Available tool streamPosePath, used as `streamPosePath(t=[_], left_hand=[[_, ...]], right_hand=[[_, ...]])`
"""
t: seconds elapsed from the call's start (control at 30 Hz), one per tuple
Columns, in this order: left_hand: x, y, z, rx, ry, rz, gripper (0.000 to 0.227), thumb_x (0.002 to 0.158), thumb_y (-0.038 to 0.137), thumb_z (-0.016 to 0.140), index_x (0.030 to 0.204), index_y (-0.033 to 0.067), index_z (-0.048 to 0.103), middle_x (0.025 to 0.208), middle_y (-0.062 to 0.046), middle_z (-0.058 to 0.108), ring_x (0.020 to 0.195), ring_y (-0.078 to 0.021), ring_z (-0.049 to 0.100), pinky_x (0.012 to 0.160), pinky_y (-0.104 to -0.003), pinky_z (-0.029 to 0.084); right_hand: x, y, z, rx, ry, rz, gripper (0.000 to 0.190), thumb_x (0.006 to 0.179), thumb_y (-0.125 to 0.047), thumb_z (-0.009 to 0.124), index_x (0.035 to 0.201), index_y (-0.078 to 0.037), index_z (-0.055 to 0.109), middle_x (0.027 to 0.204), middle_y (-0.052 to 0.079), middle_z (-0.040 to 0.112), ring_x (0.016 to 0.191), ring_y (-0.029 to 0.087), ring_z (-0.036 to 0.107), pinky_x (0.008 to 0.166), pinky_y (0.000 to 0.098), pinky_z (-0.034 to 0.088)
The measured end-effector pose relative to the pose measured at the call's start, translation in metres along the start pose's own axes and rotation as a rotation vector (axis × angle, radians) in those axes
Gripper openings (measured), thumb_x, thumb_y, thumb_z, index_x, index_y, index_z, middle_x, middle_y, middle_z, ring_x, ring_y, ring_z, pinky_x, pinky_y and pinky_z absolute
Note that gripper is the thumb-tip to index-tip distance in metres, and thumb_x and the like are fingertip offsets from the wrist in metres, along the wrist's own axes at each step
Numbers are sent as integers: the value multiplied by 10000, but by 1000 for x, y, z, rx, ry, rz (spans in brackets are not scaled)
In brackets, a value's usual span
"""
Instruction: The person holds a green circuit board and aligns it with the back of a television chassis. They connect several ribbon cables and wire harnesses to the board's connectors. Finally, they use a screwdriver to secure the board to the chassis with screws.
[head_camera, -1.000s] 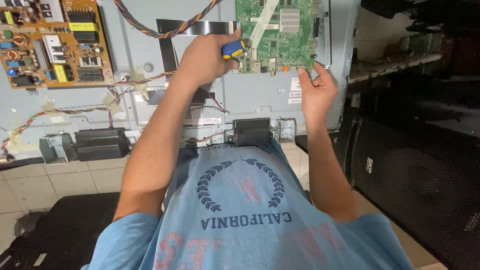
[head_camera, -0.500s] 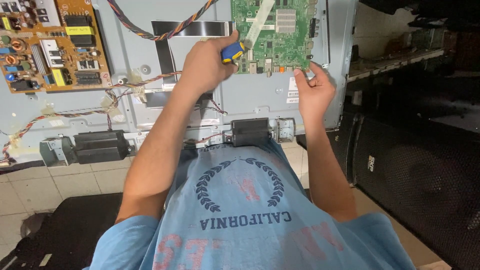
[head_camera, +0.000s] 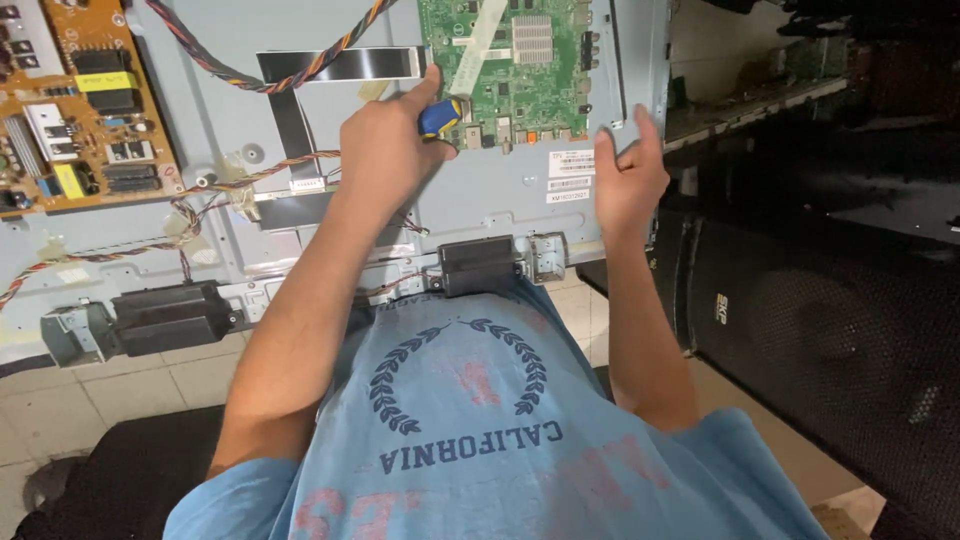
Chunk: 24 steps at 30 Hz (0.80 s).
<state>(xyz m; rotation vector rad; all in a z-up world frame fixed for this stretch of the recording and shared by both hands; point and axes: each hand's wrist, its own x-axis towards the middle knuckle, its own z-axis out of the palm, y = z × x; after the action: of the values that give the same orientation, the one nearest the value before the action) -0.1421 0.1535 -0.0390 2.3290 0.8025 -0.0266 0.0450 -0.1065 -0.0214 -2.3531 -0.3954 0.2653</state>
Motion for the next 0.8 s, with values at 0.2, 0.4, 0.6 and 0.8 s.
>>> streamPosePath(t=[0.2,0.4,0.6,0.8], left_hand=[[1,-2,3,-8,-2,-13,988,788,403,1000,1663,258,565,937,-87,811,853,-349,716,653,-486,535],[1,-4,5,1,-3,-11,983,798,422,1000,1662,254,563,920,-96,806,852,-366,709,652,-497,534],[2,-5,6,-6,-18,4,968,808,388,986,1665,236,560,951,-83,818,870,-372,717,656,-498,525],[3,-7,5,17,-32,17,962,825,392,976,1673,230,553,843,-84,796,805,-348,709,631,-471,519]], right_hand=[[-2,7,3,-22,-65,-78,385,1126,-188,732,1456,8,731,649,-77,492,594,53,458,584,243,421],[0,17,8,13,-9,-162,261,1135,-151,718,1332,-17,826,626,-89,425,579,46,413,594,239,423],[2,32,13,30,-35,-184,304,1120,-105,748,1402,-4,795,616,-113,397,580,32,371,581,237,371],[2,24,10,40,-48,-126,316,1120,-153,747,1401,-17,797,609,-121,318,572,31,339,598,224,391]])
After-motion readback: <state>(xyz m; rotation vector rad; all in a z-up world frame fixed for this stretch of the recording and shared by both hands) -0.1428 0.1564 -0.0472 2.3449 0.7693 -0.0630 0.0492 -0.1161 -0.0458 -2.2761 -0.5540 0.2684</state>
